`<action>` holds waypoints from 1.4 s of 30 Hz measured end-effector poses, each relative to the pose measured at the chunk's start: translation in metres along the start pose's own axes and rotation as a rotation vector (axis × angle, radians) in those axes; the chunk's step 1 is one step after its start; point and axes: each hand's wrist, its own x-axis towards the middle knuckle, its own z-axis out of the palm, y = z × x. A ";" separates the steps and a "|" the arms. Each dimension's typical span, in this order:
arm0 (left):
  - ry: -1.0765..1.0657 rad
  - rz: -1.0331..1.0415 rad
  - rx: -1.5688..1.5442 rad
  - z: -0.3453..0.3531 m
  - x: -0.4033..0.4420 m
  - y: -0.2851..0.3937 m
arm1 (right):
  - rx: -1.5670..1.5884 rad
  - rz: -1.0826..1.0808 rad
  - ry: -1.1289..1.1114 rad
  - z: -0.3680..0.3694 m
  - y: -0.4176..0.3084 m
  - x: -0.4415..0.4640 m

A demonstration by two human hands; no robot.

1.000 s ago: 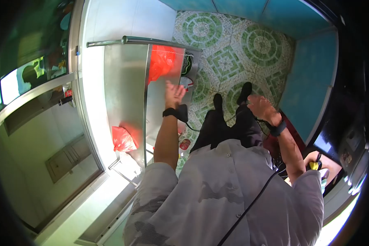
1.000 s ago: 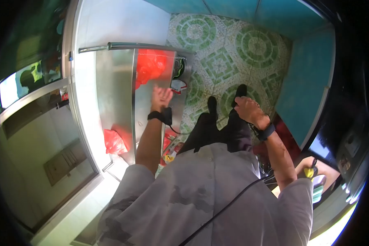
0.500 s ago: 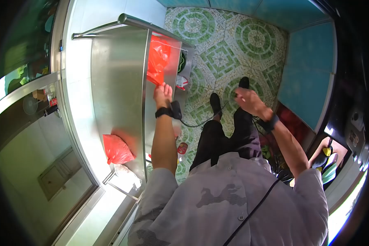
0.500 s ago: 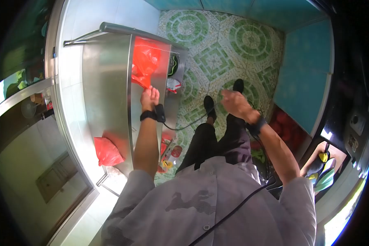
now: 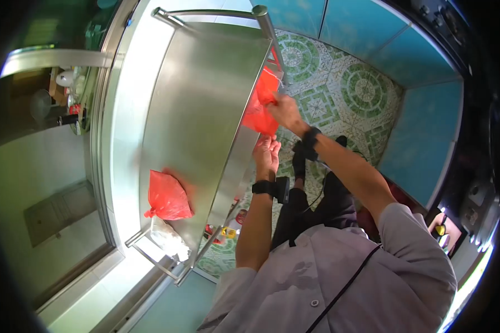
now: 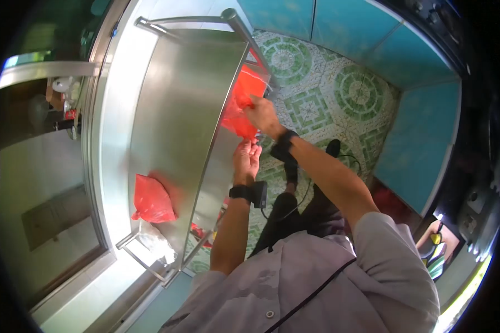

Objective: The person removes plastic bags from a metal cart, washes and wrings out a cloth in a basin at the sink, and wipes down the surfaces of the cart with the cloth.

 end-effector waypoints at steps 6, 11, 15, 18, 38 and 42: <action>-0.031 -0.194 0.160 -0.013 -0.039 0.001 | 0.394 0.312 -0.353 -0.076 -0.022 -0.083; 0.394 0.132 0.601 -0.015 -0.016 0.033 | 0.497 0.333 -0.307 -0.090 -0.035 -0.099; 0.471 0.275 0.525 -0.005 0.011 0.055 | 0.496 0.285 -0.348 -0.110 -0.032 -0.103; 0.337 0.275 0.478 -0.033 0.035 0.048 | 0.403 0.258 -0.412 -0.127 -0.039 -0.106; -0.168 0.206 0.866 0.011 -0.028 -0.033 | 0.092 0.351 0.063 -0.257 -0.121 -0.182; -0.431 0.293 0.965 0.083 -0.089 0.017 | 0.083 0.193 0.136 -0.307 -0.145 -0.210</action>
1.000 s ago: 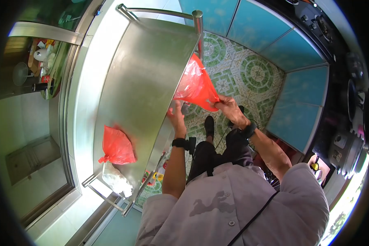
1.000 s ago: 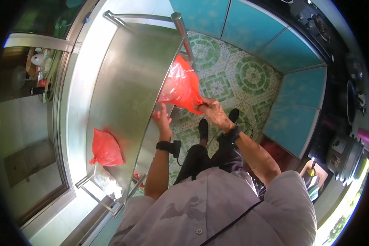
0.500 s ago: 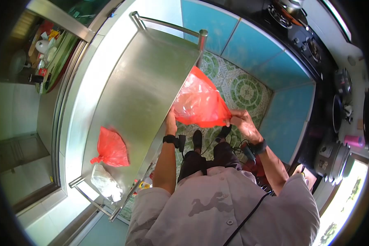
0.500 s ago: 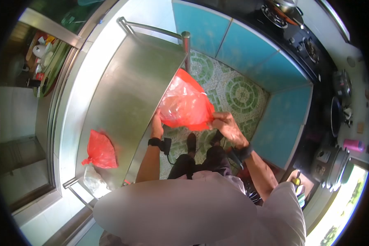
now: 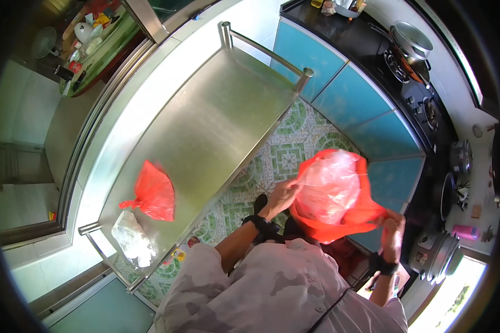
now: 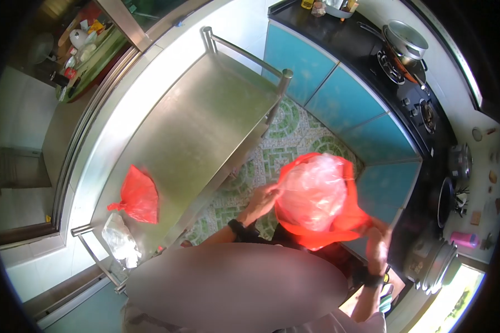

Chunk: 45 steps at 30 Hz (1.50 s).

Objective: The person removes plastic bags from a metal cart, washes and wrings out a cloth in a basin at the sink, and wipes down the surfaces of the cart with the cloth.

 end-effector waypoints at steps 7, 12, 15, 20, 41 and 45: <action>0.064 0.465 -0.069 -0.062 -0.014 0.170 | 0.404 -0.510 -0.006 -0.074 -0.110 0.022; 0.443 0.552 -0.190 -0.128 -0.006 0.275 | 0.395 -0.696 -0.377 -0.022 -0.261 0.119; 0.687 0.792 -0.197 -0.180 0.011 0.306 | 0.422 -0.752 -0.597 0.028 -0.326 0.175; 0.900 0.831 -0.191 -0.254 0.029 0.318 | 0.386 -0.755 -0.573 0.107 -0.352 0.228; 1.084 0.529 -0.016 -0.281 0.067 0.223 | -0.188 -0.479 -0.334 0.100 -0.180 0.223; 1.080 0.657 -0.098 -0.262 0.037 0.215 | -0.175 -0.330 -0.275 0.076 -0.103 0.187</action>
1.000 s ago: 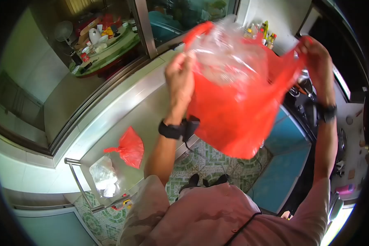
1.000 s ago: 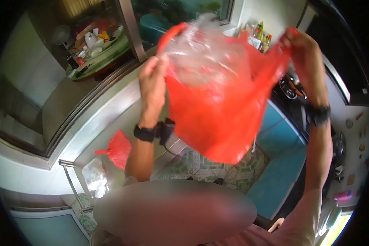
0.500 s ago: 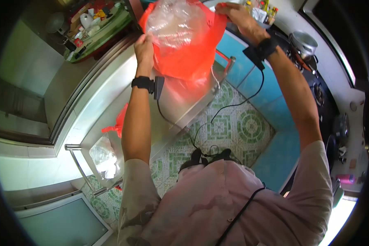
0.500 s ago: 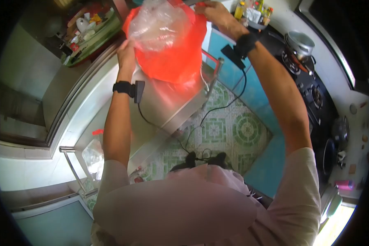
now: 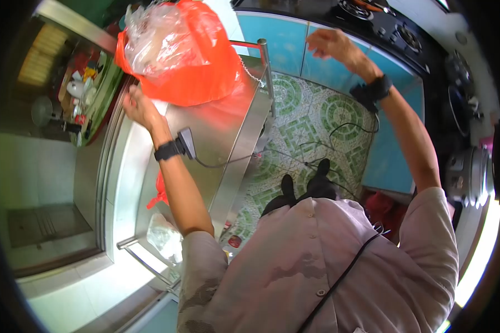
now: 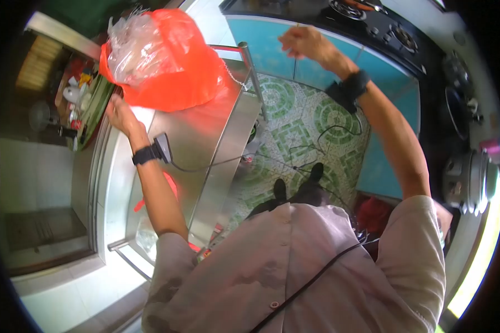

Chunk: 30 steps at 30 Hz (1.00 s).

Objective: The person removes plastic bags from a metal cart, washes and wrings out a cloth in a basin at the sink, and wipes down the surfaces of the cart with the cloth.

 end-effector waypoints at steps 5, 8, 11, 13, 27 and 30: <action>-0.072 -0.233 0.027 -0.028 -0.084 0.006 | 0.140 0.171 -0.026 0.027 0.060 -0.085; -0.261 -0.510 -0.010 -0.053 -0.151 0.001 | 0.315 0.222 -0.045 0.051 0.094 -0.124; -0.455 -0.720 0.054 -0.091 -0.214 -0.017 | 0.358 0.269 -0.046 0.072 0.121 -0.152; -0.576 -0.845 0.163 -0.116 -0.249 -0.024 | 0.402 0.305 -0.048 0.088 0.140 -0.170; -1.190 -1.112 0.546 -0.160 -0.385 -0.027 | 0.651 0.705 0.092 0.209 0.210 -0.383; -1.364 -1.126 0.502 -0.164 -0.413 -0.025 | 0.575 0.706 0.143 0.216 0.202 -0.413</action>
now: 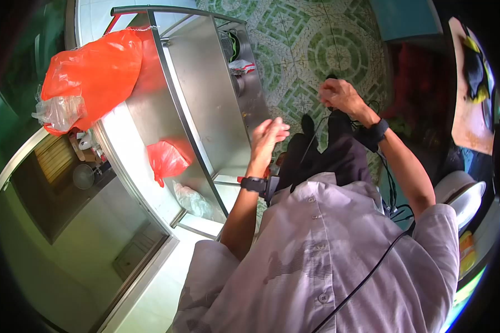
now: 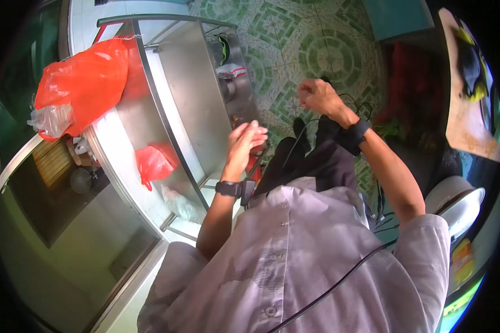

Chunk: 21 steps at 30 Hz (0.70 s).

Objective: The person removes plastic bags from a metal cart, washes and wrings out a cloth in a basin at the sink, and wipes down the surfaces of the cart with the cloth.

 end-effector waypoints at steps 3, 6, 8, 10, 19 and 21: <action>-0.136 0.027 0.088 0.018 -0.006 -0.019 | -0.056 -0.012 0.058 0.003 0.014 -0.028; -0.195 0.070 0.133 0.025 -0.015 -0.042 | -0.051 -0.033 0.106 0.015 0.032 -0.063; -0.216 0.100 0.131 0.025 -0.021 -0.059 | -0.052 -0.034 0.140 0.029 0.046 -0.086; -0.238 0.130 0.129 0.022 -0.027 -0.077 | -0.021 -0.057 0.195 0.050 0.058 -0.111; -0.210 0.192 0.086 -0.003 -0.085 -0.144 | 0.049 -0.049 0.141 0.140 0.109 -0.222; -0.207 0.203 0.091 -0.007 -0.098 -0.154 | 0.009 -0.093 0.134 0.145 0.122 -0.241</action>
